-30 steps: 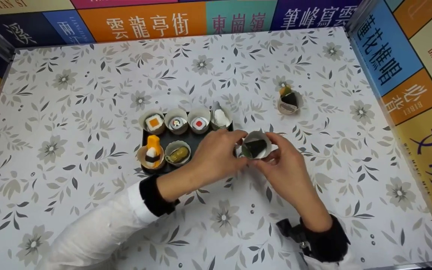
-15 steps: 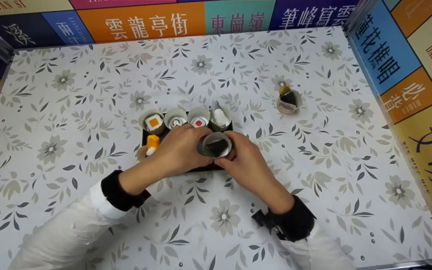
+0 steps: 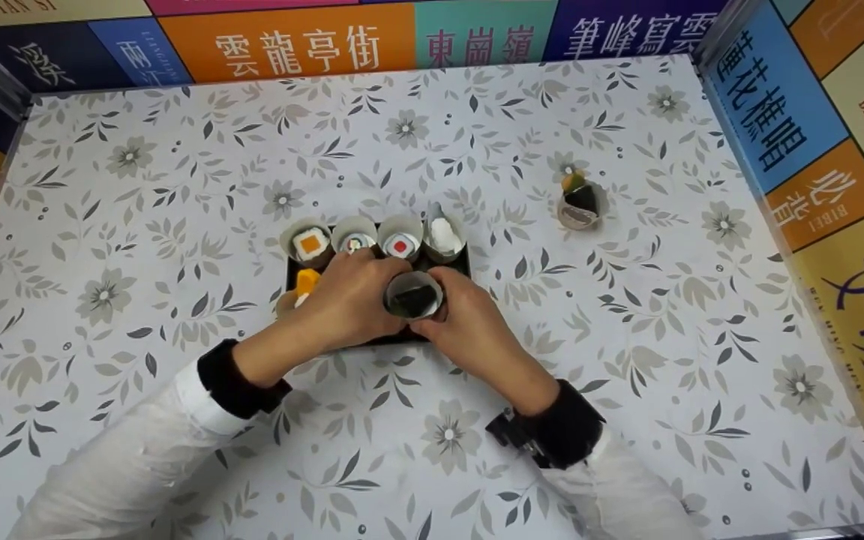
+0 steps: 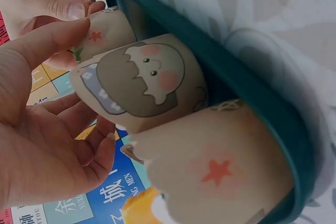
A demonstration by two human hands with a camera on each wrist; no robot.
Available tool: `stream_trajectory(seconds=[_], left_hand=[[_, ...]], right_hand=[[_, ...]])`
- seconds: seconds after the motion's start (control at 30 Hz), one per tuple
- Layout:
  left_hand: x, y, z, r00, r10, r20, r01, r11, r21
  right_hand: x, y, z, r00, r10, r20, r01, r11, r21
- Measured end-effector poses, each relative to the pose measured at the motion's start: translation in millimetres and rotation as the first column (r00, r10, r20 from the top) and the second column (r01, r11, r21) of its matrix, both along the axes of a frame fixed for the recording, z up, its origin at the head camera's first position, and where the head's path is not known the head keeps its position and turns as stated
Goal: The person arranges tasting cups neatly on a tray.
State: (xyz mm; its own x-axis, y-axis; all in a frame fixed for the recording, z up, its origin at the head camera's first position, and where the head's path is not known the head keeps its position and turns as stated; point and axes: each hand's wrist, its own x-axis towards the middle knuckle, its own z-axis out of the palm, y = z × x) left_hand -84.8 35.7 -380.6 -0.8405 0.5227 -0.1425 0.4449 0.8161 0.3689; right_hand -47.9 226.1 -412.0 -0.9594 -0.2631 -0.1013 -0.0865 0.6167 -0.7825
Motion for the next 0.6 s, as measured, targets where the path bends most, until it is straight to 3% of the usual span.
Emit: stream_trajectory(seconds=[0.3, 0.6], left_hand=[[-0.2, -2.4, -4.3, 1.000, -0.014, 0.000, 0.014, 1.000, -0.006], [-4.0, -8.5, 0.4, 0.999, -0.028, 0.035, 0.029, 0.999, -0.037]], right_hand=[[-0.2, -1.8, -5.5, 0.999, 0.007, 0.041, -0.006, 1.000, -0.012], [0.9, -2.3, -7.6, 0.999, 0.019, 0.042, -0.018, 1.000, -0.015]])
